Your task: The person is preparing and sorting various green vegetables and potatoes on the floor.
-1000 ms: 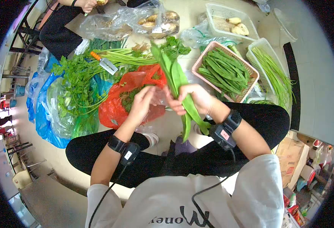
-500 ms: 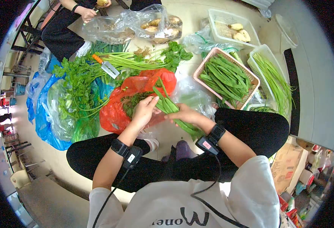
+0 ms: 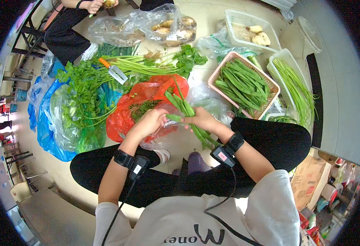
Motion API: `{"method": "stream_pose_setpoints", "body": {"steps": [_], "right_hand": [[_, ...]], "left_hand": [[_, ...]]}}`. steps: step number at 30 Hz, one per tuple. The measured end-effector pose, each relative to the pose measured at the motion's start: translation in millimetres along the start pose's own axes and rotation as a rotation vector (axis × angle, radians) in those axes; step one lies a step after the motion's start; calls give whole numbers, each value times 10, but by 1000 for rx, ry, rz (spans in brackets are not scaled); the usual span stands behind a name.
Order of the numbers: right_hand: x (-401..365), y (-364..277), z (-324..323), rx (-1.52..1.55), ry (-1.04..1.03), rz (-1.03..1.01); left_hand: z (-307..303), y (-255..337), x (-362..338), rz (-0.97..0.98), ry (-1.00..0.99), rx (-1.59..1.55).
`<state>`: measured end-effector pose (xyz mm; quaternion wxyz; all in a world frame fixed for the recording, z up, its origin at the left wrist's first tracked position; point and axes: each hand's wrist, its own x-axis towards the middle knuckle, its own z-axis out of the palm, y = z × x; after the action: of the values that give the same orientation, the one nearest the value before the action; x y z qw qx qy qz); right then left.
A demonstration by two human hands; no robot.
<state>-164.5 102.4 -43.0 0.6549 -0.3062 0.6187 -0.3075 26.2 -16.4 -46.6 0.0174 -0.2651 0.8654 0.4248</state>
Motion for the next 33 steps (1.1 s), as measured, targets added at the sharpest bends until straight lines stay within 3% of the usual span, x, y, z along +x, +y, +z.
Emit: {"method": "stream_pose_setpoints", "body": {"steps": [3, 6, 9, 12, 15, 18, 21, 27, 30, 33], "right_hand": [[-43, -55, 1, -101, -3, 3], [-40, 15, 37, -88, -11, -124], [-52, 12, 78, 103, -75, -45], [-108, -95, 89, 165, -20, 44], [-69, -38, 65, 143, 9, -7], [-121, -115, 62, 33, -2, 48], [-147, -88, 153, 94, 22, 32], [-211, -157, 279, 132, 82, -169], [-228, -196, 298, -8, 173, -228], [-221, -56, 261, -410, 260, -501]], "left_hand": [[-11, 25, -16, 40, 18, 215], [-18, 98, -36, 48, 47, 261], [-53, 235, -74, 15, 128, 311], [-78, 183, -38, 78, 157, 238], [-58, 101, -7, 182, 184, 177], [-66, 229, -45, 78, 121, 323], [53, 219, -23, 43, 194, 419], [134, 266, 0, -41, 312, 441], [144, 299, 10, -83, 409, 415], [-23, 130, 58, -310, 423, 524]]}}
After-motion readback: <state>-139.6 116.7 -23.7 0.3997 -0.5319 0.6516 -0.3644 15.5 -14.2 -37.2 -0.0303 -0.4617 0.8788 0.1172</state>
